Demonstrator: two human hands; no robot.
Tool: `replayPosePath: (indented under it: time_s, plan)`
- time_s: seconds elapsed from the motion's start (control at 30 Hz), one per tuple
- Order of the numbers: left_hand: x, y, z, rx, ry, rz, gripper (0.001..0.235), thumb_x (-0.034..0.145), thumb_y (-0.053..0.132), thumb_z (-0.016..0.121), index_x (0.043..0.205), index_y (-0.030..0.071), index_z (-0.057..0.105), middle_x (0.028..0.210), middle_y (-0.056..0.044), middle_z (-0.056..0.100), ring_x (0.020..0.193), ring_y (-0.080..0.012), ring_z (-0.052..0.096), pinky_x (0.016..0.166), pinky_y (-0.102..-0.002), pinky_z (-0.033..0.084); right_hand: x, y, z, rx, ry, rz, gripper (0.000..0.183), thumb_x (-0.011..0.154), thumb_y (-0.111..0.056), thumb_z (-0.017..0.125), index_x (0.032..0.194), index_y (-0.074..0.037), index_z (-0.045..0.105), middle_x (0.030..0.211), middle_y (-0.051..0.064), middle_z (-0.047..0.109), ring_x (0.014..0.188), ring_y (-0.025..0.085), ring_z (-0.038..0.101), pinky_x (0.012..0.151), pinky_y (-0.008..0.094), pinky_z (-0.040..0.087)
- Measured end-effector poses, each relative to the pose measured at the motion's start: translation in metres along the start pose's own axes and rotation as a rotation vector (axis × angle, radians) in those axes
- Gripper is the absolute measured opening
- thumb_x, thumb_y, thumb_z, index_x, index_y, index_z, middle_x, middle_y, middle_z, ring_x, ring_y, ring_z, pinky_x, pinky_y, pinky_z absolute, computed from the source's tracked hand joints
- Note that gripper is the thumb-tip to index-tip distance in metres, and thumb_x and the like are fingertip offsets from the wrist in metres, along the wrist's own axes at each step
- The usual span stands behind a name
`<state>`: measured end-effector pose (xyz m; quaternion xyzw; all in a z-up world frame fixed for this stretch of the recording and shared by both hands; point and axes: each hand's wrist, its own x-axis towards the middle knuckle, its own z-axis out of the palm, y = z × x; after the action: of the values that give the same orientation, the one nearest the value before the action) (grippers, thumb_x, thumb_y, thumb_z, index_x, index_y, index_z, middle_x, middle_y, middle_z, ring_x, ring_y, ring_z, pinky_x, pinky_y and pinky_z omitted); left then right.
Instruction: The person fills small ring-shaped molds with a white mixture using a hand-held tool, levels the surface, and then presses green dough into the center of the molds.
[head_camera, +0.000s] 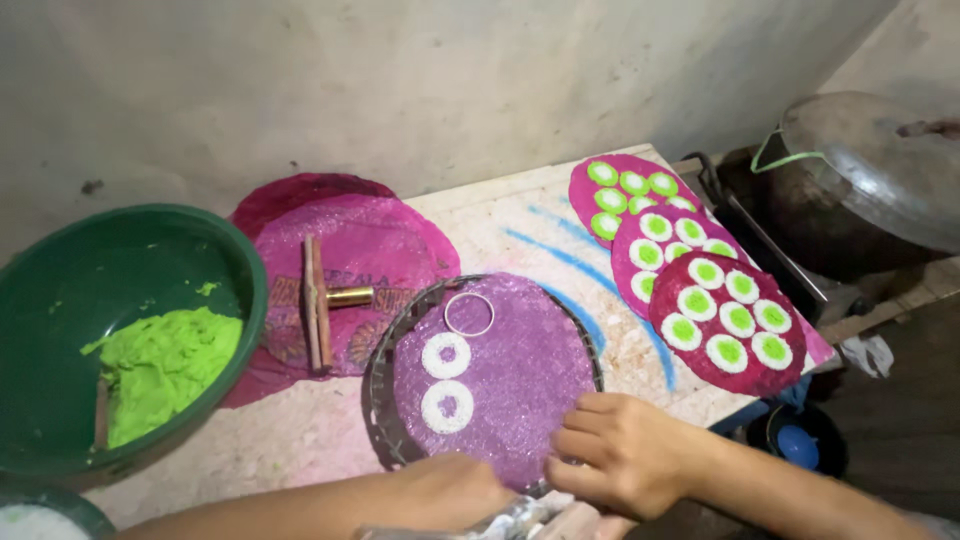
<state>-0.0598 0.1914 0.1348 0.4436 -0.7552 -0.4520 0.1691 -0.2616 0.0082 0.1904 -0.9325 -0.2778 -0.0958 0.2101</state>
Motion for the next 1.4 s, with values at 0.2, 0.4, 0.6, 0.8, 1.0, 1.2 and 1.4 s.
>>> replayPosePath:
  time_s: [0.2, 0.4, 0.6, 0.8, 1.0, 1.2, 1.4]
  plan:
    - [-0.082, -0.009, 0.016, 0.002, 0.497, -0.061, 0.035, 0.093, 0.022, 0.061, 0.122, 0.004, 0.070, 0.107, -0.020, 0.073, 0.097, -0.0322, 0.070, 0.083, -0.042, 0.053, 0.029, -0.016, 0.052, 0.651, -0.181, 0.064, 0.031, 0.108, -0.021, 0.056, 0.085, -0.001, 0.051, 0.072, 0.015, 0.055, 0.071, 0.035, 0.061, 0.066, 0.043, 0.046]
    - [-0.216, -0.081, 0.054, -0.087, 0.664, -0.401, 0.039, 0.094, 0.024, 0.062, 0.126, 0.004, 0.070, 0.115, -0.017, 0.073, 0.105, -0.0291, 0.069, 0.091, -0.041, 0.052, 0.057, -0.024, 0.083, 0.737, -0.196, 0.014, 0.039, 0.109, -0.019, 0.058, 0.079, -0.002, 0.041, 0.066, 0.014, 0.045, 0.063, 0.034, 0.053, 0.062, 0.043, 0.039]
    - [-0.330, -0.156, 0.099, -0.435, 0.547, -0.593, 0.042, 0.095, 0.025, 0.063, 0.130, 0.003, 0.070, 0.124, -0.014, 0.074, 0.113, -0.0261, 0.068, 0.099, -0.040, 0.051, 0.095, -0.018, 0.055, -0.162, 0.104, -0.092, 0.026, 0.093, -0.028, 0.063, 0.080, -0.007, 0.056, 0.070, 0.007, 0.056, 0.065, 0.026, 0.061, 0.059, 0.038, 0.044]
    - [-0.254, -0.167, 0.130, -0.988, 0.358, 0.510, 0.044, 0.109, 0.042, 0.060, 0.113, 0.000, 0.072, 0.115, -0.009, 0.075, 0.112, -0.0218, 0.069, 0.109, -0.038, 0.052, 0.149, 0.006, 0.055, -0.870, 0.223, -0.117, 0.025, 0.091, -0.026, 0.075, 0.112, -0.013, 0.070, 0.097, 0.004, 0.067, 0.090, 0.021, 0.065, 0.075, 0.038, 0.047]
    - [-0.168, -0.169, 0.118, -0.834, 1.055, -0.285, 0.044, 0.082, 0.016, 0.077, 0.124, 0.008, 0.064, 0.113, -0.006, 0.071, 0.103, -0.0152, 0.067, 0.091, -0.034, 0.055, 0.169, -0.038, 0.077, -0.123, 0.453, 0.469, 0.077, 0.069, -0.015, 0.083, 0.141, -0.005, 0.056, 0.135, 0.020, 0.058, 0.128, 0.033, 0.053, 0.102, 0.045, 0.046]
    - [-0.161, -0.159, 0.098, -0.538, 1.256, -0.413, 0.048, 0.078, 0.015, 0.080, 0.124, 0.009, 0.066, 0.118, -0.002, 0.073, 0.109, -0.0135, 0.067, 0.095, -0.032, 0.053, 0.173, -0.057, 0.093, 0.101, 0.563, 0.725, 0.050, 0.076, -0.011, 0.085, 0.124, -0.011, 0.071, 0.116, 0.009, 0.071, 0.108, 0.023, 0.071, 0.089, 0.035, 0.058]
    - [-0.140, -0.132, 0.103, -0.372, 1.383, -0.353, 0.043, 0.079, 0.015, 0.080, 0.119, 0.006, 0.068, 0.113, -0.005, 0.074, 0.104, -0.0146, 0.069, 0.089, -0.033, 0.056, 0.146, -0.068, 0.111, 0.155, 0.812, 0.671, 0.047, 0.077, -0.002, 0.080, 0.122, -0.003, 0.069, 0.112, 0.013, 0.070, 0.100, 0.022, 0.072, 0.085, 0.031, 0.059]
